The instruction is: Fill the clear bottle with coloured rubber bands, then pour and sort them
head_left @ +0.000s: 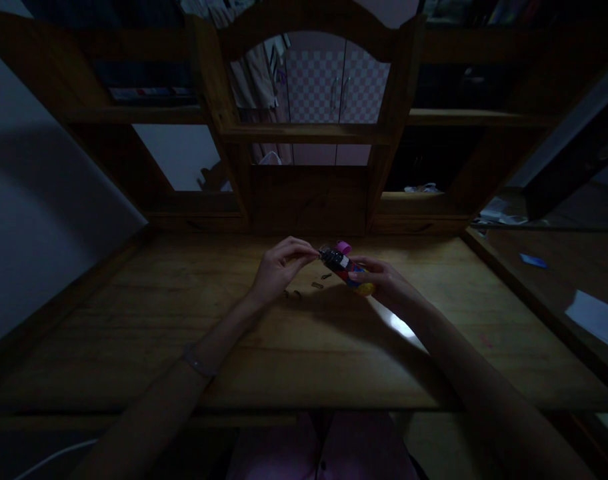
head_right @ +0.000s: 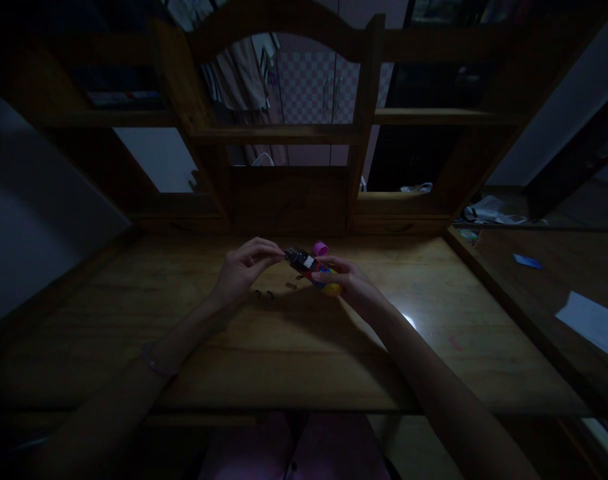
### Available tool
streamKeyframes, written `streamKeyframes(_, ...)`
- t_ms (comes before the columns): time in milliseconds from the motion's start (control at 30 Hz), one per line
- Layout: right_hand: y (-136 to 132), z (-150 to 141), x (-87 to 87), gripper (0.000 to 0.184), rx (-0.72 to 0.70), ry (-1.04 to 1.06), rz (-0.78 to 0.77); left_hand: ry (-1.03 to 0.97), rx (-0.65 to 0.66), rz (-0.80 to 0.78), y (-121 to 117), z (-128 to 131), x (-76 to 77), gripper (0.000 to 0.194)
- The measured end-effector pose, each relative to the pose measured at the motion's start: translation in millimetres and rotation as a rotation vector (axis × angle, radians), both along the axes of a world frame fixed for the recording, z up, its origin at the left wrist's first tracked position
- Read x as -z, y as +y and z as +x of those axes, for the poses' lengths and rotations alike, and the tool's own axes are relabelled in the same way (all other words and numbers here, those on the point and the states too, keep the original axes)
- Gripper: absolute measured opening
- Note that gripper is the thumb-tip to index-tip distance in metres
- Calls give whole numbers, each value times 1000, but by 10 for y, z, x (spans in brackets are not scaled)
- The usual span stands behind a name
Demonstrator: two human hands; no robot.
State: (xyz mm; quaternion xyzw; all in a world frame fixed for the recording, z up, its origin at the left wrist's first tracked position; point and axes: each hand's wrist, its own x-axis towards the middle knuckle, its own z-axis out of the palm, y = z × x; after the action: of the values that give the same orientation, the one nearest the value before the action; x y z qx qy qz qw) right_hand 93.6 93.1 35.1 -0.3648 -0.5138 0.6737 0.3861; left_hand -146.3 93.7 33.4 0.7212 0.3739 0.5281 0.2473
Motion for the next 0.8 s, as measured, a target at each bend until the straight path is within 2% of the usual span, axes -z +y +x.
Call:
streamKeyframes(333, -34, -10, 2, 38, -4, -35, 63, -11, -13, -108, -123, 0, -80, 32)
streamKeyframes(567, -43, -7, 2, 37, -22, -60, 72, -58, 71, -177, -159, 42, -61, 30)
streamKeyframes(700, 29, 71, 2, 37, 21, -85, 108, -106, 65, -140, -100, 11, -60, 23)
streamKeyframes(800, 100, 129, 22, 37, 65, -37, 92, -123, 115, -112, -12, -25, -15, 21)
